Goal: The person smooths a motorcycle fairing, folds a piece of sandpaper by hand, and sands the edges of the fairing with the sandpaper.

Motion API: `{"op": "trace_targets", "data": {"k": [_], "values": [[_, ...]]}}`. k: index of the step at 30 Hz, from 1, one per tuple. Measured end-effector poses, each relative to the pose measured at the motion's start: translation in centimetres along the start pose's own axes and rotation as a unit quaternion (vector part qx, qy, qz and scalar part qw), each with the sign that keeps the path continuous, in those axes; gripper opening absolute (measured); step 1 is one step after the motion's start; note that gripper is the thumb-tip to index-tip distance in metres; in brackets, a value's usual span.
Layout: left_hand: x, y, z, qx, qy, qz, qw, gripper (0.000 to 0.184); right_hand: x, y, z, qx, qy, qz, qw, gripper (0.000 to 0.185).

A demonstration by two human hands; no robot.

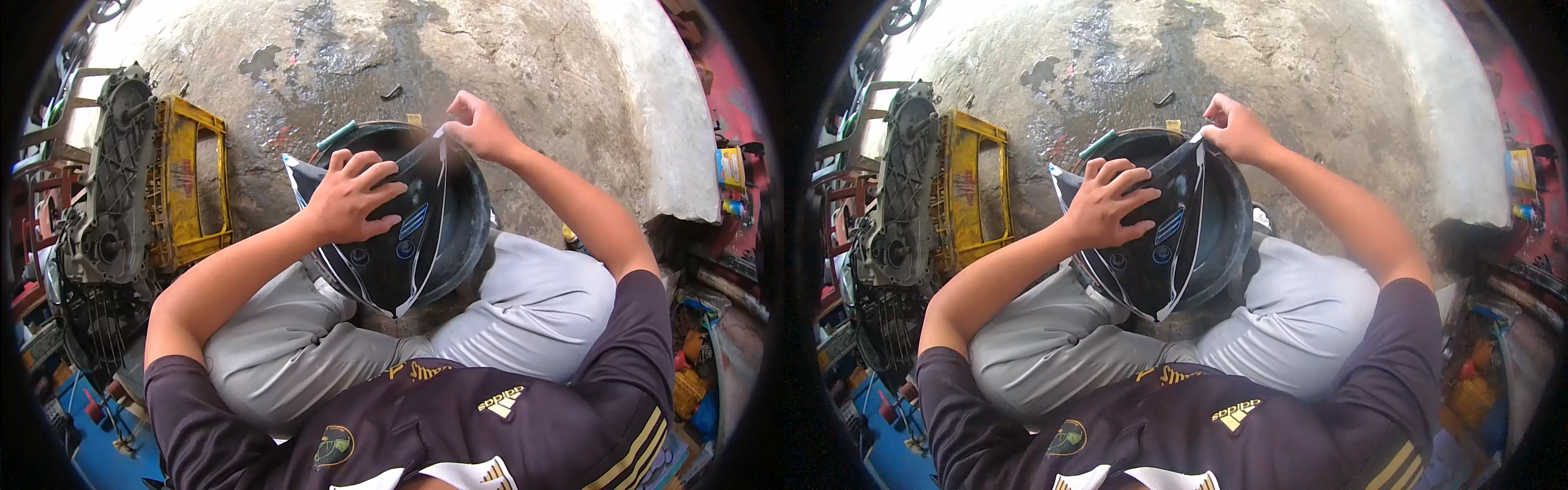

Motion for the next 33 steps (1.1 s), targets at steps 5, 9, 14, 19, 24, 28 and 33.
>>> {"op": "trace_targets", "data": {"k": [5,9,14,19,24,28,33], "values": [[0.1,0.0,-0.1,0.001,-0.003,0.000,1.000,0.050,-0.2,-2.0,0.9,-0.016,-0.039,-0.035,0.998,0.022],[0.0,0.0,0.0,0.003,0.000,0.001,1.000,0.050,-0.3,-1.3,0.4,0.007,-0.006,0.017,1.000,0.026],[0.1,-0.1,-0.1,0.005,0.000,0.002,1.000,0.050,-0.1,-1.9,0.4,-0.047,-0.023,-0.017,0.998,0.028],[0.0,0.0,0.0,0.005,0.000,-0.001,1.000,0.050,-0.5,-2.6,0.7,-0.051,0.000,-0.036,0.998,0.027],[0.0,-0.1,0.0,0.002,-0.001,0.000,1.000,0.050,0.5,-1.0,-0.3,-0.041,0.010,-0.009,0.999,0.029],[0.0,0.0,0.0,0.005,0.000,0.002,1.000,0.050,-0.6,-2.4,0.8,-0.063,-0.014,-0.044,0.997,0.029],[0.0,-0.1,0.1,0.004,0.000,0.000,1.000,0.050,0.1,-1.4,0.0,-0.049,-0.013,-0.008,0.999,0.029]]}}
Point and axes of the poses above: each hand's wrist, its own x-axis towards the middle knuckle, its own z-axis out of the palm, y = z × x, the point moved 6 cm from there along x, towards the middle knuckle, and after that the axes turned 15 degrees about -z, right-handed, at the moved point
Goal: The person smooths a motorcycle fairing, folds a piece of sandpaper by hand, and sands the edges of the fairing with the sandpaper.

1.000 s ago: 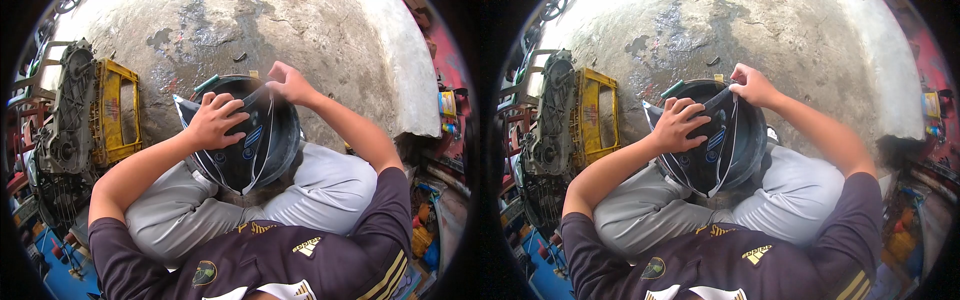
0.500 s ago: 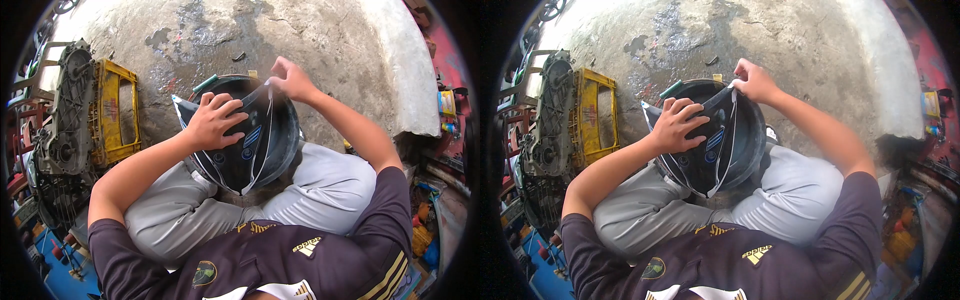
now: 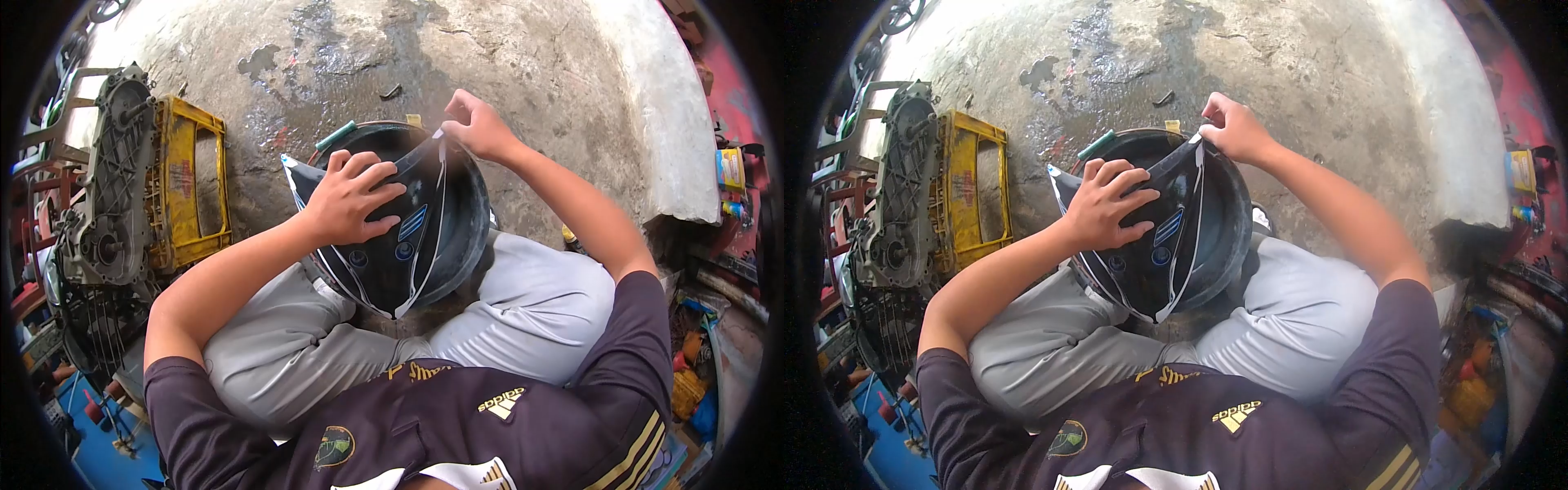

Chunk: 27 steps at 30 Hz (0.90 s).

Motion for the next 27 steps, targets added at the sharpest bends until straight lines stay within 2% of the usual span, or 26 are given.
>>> {"op": "trace_targets", "data": {"k": [2,6,7,8,10,11,14,18,20,22,24,26,27], "values": [[0.0,0.0,0.0,0.001,0.001,0.003,1.000,0.050,0.0,-0.9,-0.5,-0.062,0.012,-0.015,0.998,0.028],[0.0,0.0,0.0,0.000,-0.001,0.003,1.000,0.050,0.0,-1.5,0.4,-0.024,-0.027,-0.044,0.998,0.027],[-0.1,0.1,0.0,-0.001,-0.002,0.003,1.000,0.050,0.4,-0.6,0.0,-0.003,0.000,-0.055,0.998,0.026],[0.0,0.1,0.0,-0.004,-0.004,0.002,1.000,0.048,0.3,-0.2,-0.2,-0.002,0.000,-0.054,0.999,0.026],[0.0,0.0,0.0,-0.006,-0.005,0.002,1.000,0.046,0.2,0.6,-0.4,0.013,-0.011,0.017,1.000,0.023],[0.0,0.0,0.0,-0.003,-0.002,0.005,1.000,0.046,0.2,0.2,0.3,0.066,-0.019,-0.012,0.998,0.021],[0.1,0.0,-0.1,0.000,0.001,0.003,1.000,0.048,-0.2,-1.3,1.0,0.063,-0.064,-0.020,0.996,0.020],[0.0,0.0,0.1,-0.005,-0.002,0.000,1.000,0.049,0.8,1.0,0.0,0.109,-0.021,0.001,0.994,0.020],[0.0,0.0,0.0,-0.002,-0.001,0.002,1.000,0.049,0.1,0.7,0.4,0.084,-0.023,0.005,0.996,0.020],[0.0,0.0,-0.1,0.000,0.000,0.001,1.000,0.049,-0.2,-1.0,1.1,0.116,-0.069,-0.001,0.991,0.022],[0.0,0.0,-0.1,-0.002,-0.001,0.000,1.000,0.049,0.2,0.7,0.8,0.133,-0.073,0.006,0.988,0.023],[-0.1,0.0,0.1,-0.003,-0.003,-0.002,1.000,0.049,0.4,2.4,-0.2,0.123,0.002,0.028,0.992,0.025],[0.0,0.0,0.1,-0.004,-0.005,-0.003,1.000,0.049,0.3,2.4,-0.1,0.095,-0.004,0.037,0.995,0.030]]}}
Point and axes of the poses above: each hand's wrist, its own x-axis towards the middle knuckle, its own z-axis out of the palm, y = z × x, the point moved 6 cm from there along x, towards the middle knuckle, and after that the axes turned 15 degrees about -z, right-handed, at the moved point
